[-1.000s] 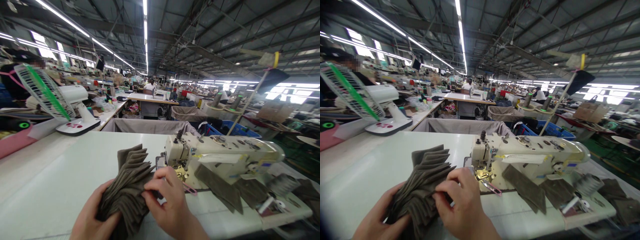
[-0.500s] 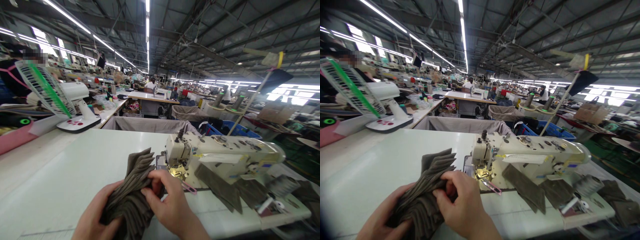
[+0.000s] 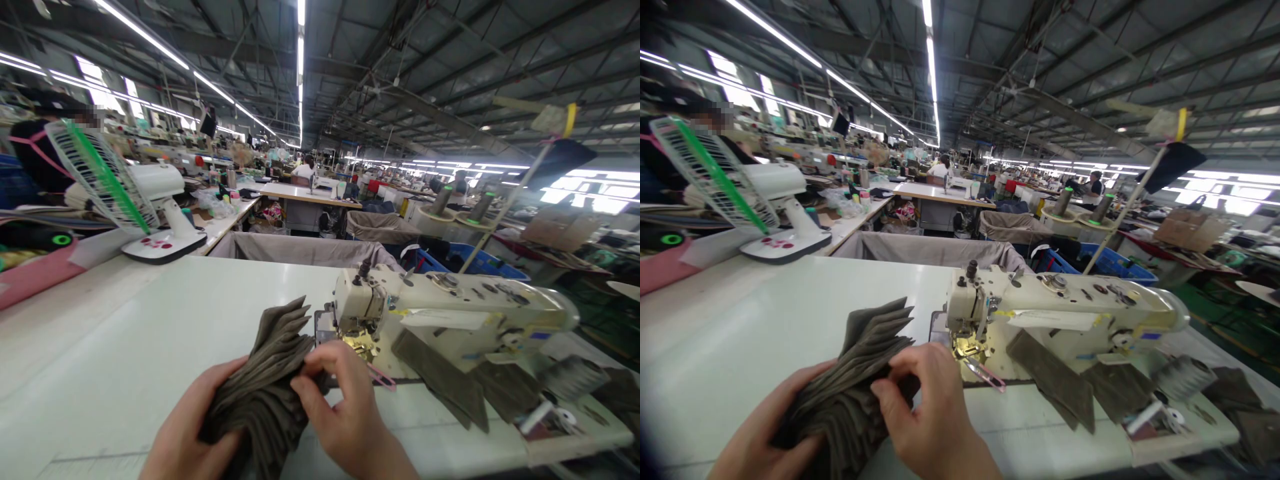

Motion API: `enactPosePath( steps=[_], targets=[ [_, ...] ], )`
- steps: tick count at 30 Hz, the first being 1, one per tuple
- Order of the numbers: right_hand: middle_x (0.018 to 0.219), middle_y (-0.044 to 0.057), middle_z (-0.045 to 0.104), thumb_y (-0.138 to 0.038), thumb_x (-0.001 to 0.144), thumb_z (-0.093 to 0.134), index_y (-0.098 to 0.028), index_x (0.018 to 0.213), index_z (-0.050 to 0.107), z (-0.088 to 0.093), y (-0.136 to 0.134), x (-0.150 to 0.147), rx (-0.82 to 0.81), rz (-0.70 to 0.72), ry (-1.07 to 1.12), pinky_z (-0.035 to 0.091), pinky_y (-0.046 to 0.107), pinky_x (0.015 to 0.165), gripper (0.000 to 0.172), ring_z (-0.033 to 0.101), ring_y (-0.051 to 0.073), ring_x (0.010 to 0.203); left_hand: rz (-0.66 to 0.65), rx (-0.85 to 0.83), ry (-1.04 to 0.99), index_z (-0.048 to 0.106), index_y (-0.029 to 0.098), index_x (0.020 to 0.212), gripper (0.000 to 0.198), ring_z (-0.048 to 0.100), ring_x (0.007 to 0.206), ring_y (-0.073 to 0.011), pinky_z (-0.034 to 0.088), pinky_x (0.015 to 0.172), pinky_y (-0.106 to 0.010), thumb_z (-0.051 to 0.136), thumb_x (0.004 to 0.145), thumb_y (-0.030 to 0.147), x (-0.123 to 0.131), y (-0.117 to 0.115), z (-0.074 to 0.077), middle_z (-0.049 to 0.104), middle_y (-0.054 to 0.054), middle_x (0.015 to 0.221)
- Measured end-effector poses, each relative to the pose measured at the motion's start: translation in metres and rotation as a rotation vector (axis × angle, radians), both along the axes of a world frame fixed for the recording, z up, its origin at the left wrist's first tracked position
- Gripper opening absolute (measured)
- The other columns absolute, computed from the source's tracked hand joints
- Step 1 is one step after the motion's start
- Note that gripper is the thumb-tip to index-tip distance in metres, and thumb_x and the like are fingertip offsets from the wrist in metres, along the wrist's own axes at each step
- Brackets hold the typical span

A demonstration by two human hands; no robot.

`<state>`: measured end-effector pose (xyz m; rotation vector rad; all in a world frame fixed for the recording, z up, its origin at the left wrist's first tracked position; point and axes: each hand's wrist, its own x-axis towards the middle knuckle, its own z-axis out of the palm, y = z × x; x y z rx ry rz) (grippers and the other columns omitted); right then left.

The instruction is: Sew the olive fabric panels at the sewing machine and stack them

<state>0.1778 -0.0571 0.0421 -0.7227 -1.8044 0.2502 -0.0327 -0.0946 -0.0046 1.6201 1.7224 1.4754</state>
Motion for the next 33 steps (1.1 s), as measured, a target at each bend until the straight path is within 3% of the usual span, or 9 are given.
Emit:
enactPosePath(
  steps=[3, 10, 15, 20, 24, 28, 33],
  targets=[
    [0.079, -0.002, 0.069, -0.021, 0.095, 0.064, -0.023, 0.121, 0.056, -0.002, 0.000, 0.000, 0.026, -0.049, 0.006, 0.052, 0.034, 0.079, 0.027, 0.066, 0.017, 0.076, -0.003, 0.016, -0.003, 0.069, 0.027, 0.112, 0.048, 0.073, 0.100, -0.0266, 0.056, 0.100, -0.037, 0.057, 0.066, 0.025, 0.004, -0.001, 0.002, 0.076, -0.003, 0.111],
    [0.076, -0.001, 0.069, -0.019, 0.098, 0.060, -0.022, 0.110, 0.063, 0.007, 0.003, 0.000, 0.151, -0.017, -0.068, 0.050, 0.032, 0.072, 0.013, 0.065, 0.016, 0.070, -0.016, 0.018, -0.002, 0.069, 0.027, 0.113, 0.050, 0.073, 0.101, -0.0270, 0.057, 0.099, -0.037, 0.058, 0.065, 0.024, 0.004, -0.001, 0.001, 0.076, -0.003, 0.116],
    [0.077, -0.002, 0.069, -0.018, 0.096, 0.063, -0.022, 0.114, 0.060, 0.003, 0.001, -0.001, 0.136, -0.030, -0.036, 0.050, 0.032, 0.076, 0.019, 0.066, 0.016, 0.071, -0.068, -0.001, 0.052, 0.068, 0.026, 0.116, 0.051, 0.074, 0.101, -0.0274, 0.059, 0.098, -0.036, 0.061, 0.066, 0.024, -0.006, 0.002, -0.003, 0.077, -0.004, 0.114],
    [0.087, 0.002, 0.069, -0.016, 0.096, 0.059, -0.021, 0.101, 0.059, 0.002, -0.001, -0.001, 0.080, -0.017, -0.013, 0.051, 0.032, 0.077, 0.008, 0.065, 0.017, 0.081, -0.054, -0.038, 0.068, 0.066, 0.026, 0.121, 0.053, 0.075, 0.099, -0.0256, 0.058, 0.099, -0.035, 0.059, 0.068, 0.025, -0.013, 0.003, -0.002, 0.076, -0.003, 0.118],
    [0.093, 0.003, 0.068, -0.011, 0.096, 0.054, -0.021, 0.104, 0.059, 0.002, 0.000, 0.000, 0.031, 0.035, -0.034, 0.050, 0.032, 0.079, 0.013, 0.064, 0.018, 0.086, -0.063, -0.086, 0.070, 0.067, 0.026, 0.118, 0.053, 0.075, 0.098, -0.0265, 0.059, 0.095, -0.033, 0.062, 0.066, 0.025, -0.011, 0.002, 0.004, 0.077, -0.002, 0.113],
    [0.100, 0.004, 0.069, -0.009, 0.097, 0.052, -0.022, 0.110, 0.060, 0.002, 0.000, 0.001, -0.032, 0.087, -0.033, 0.050, 0.034, 0.085, 0.020, 0.064, 0.019, 0.094, 0.040, -0.111, -0.032, 0.067, 0.026, 0.118, 0.053, 0.074, 0.101, -0.0283, 0.059, 0.094, -0.035, 0.059, 0.065, 0.028, -0.001, 0.002, 0.012, 0.077, -0.002, 0.110],
    [0.105, 0.005, 0.070, -0.009, 0.097, 0.050, -0.023, 0.116, 0.060, 0.003, -0.001, 0.001, -0.040, 0.113, -0.054, 0.050, 0.035, 0.089, 0.024, 0.065, 0.020, 0.099, 0.046, -0.146, -0.055, 0.067, 0.025, 0.112, 0.052, 0.075, 0.089, -0.0281, 0.061, 0.086, -0.034, 0.062, 0.061, 0.029, 0.001, 0.003, 0.017, 0.078, -0.002, 0.101]
  ],
)
